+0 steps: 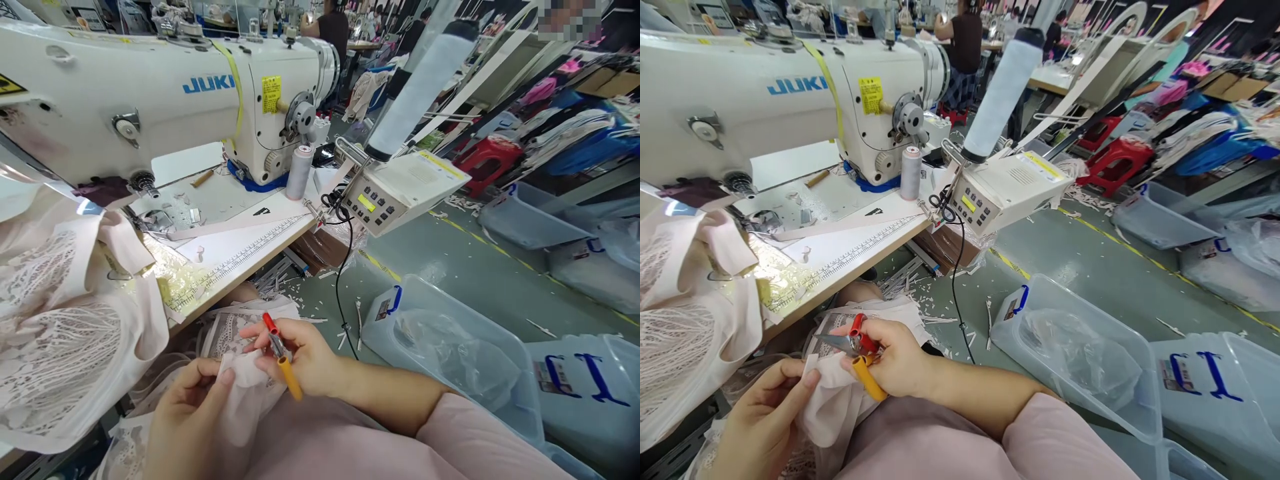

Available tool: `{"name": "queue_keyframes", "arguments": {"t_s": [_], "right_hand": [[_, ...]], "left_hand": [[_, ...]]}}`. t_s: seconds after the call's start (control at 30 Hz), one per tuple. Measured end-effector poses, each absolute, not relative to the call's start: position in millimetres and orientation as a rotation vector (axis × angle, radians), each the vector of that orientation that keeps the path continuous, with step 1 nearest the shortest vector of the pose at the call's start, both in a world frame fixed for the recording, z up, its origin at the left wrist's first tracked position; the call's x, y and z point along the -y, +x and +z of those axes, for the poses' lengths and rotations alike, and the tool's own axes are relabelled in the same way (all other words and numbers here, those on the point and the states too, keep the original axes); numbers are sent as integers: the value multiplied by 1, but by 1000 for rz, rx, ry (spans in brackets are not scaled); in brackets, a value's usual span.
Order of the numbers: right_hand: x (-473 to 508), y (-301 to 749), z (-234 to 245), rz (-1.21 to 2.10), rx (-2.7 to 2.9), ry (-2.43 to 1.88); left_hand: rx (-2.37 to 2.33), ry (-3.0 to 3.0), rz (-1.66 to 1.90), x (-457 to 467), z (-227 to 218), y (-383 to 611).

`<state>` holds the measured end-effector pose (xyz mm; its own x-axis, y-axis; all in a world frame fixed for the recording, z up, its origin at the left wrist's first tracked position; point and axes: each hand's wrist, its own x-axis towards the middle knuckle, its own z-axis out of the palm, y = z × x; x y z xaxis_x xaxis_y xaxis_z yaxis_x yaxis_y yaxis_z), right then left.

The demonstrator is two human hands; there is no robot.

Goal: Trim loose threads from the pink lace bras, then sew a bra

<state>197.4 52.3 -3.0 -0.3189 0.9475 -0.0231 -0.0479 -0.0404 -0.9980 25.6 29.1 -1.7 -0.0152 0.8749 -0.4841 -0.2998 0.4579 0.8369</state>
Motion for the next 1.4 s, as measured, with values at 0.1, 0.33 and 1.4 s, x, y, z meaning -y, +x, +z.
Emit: {"name": "queue_keyframes", "arguments": {"t_s": [0.1,0.33,1.4], "right_hand": [[-51,196,-1,1466,1443,-1029],[-54,196,4,1442,1441,-1036],[-111,239,65,1043,3185,-1043]], "left_hand": [[-1209,603,1028,-29,-4,24],[-1192,547,1055,-27,-9,22],[-1140,576,1120,-26,7,38]]}}
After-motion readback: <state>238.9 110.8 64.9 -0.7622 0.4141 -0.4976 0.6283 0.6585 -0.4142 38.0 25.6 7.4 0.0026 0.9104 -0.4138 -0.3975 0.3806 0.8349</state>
